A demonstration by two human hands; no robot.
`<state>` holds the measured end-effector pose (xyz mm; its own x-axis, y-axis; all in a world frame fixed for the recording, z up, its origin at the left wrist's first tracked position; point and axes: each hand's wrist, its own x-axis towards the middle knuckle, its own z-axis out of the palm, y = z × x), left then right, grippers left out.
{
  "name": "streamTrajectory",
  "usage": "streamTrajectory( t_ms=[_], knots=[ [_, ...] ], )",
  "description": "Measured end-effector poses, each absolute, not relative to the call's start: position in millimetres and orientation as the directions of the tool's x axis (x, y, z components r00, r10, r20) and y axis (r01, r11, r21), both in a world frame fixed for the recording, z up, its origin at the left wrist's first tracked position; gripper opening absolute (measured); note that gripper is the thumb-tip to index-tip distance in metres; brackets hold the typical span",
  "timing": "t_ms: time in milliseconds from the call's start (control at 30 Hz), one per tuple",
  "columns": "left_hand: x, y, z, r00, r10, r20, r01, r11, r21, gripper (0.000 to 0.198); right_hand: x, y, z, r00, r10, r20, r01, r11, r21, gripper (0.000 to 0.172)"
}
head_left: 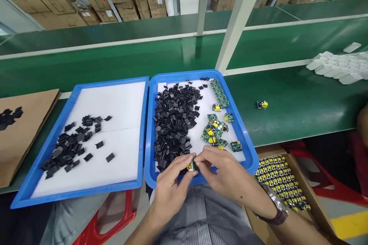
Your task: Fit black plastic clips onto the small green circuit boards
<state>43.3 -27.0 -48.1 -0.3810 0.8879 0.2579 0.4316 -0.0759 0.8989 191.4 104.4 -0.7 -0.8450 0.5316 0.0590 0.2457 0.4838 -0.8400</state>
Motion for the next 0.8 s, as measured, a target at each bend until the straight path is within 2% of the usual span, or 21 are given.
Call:
streamTrajectory(
  t_ms=[167, 267, 367, 433, 500, 633, 800],
  knots=[
    [44.0, -24.9, -47.2, -0.371, 0.876, 0.309, 0.467, -0.111, 0.877, 0.047, 187.8, 105.4, 2.5, -0.863, 0.501, 0.065, 0.240, 0.519, -0.820, 0.022],
    [42.9, -23.2, -49.3, -0.343, 0.852, 0.395, 0.501, -0.189, 0.844, 0.050, 184.7, 105.5, -3.3, -0.841, 0.536, 0.073, 0.237, 0.487, -0.841, 0.022],
    [41.7, -22.4, -51.4, -0.328, 0.842, 0.429, 0.519, -0.219, 0.826, 0.050, 183.1, 105.3, -15.0, -0.790, 0.612, 0.032, 0.181, 0.284, -0.942, 0.018],
    [41.6, -22.6, -51.3, -0.334, 0.865, 0.375, 0.501, -0.174, 0.848, 0.049, 184.7, 103.6, -23.2, -0.759, 0.649, -0.054, 0.121, 0.058, -0.991, 0.008],
    [41.8, -23.3, -50.3, -0.352, 0.880, 0.319, 0.472, -0.127, 0.872, 0.050, 188.6, 100.2, -29.4, -0.728, 0.675, -0.120, 0.066, -0.105, -0.992, 0.013],
    [42.3, -24.7, -48.8, -0.346, 0.883, 0.316, 0.479, -0.123, 0.869, 0.051, 196.7, 92.9, -33.9, -0.702, 0.701, -0.129, 0.011, -0.170, -0.985, 0.015],
    [42.4, -26.5, -48.5, -0.371, 0.885, 0.283, 0.428, -0.107, 0.897, 0.048, 196.7, 92.4, -31.5, -0.743, 0.628, -0.232, 0.014, -0.333, -0.943, 0.017]
  ],
)
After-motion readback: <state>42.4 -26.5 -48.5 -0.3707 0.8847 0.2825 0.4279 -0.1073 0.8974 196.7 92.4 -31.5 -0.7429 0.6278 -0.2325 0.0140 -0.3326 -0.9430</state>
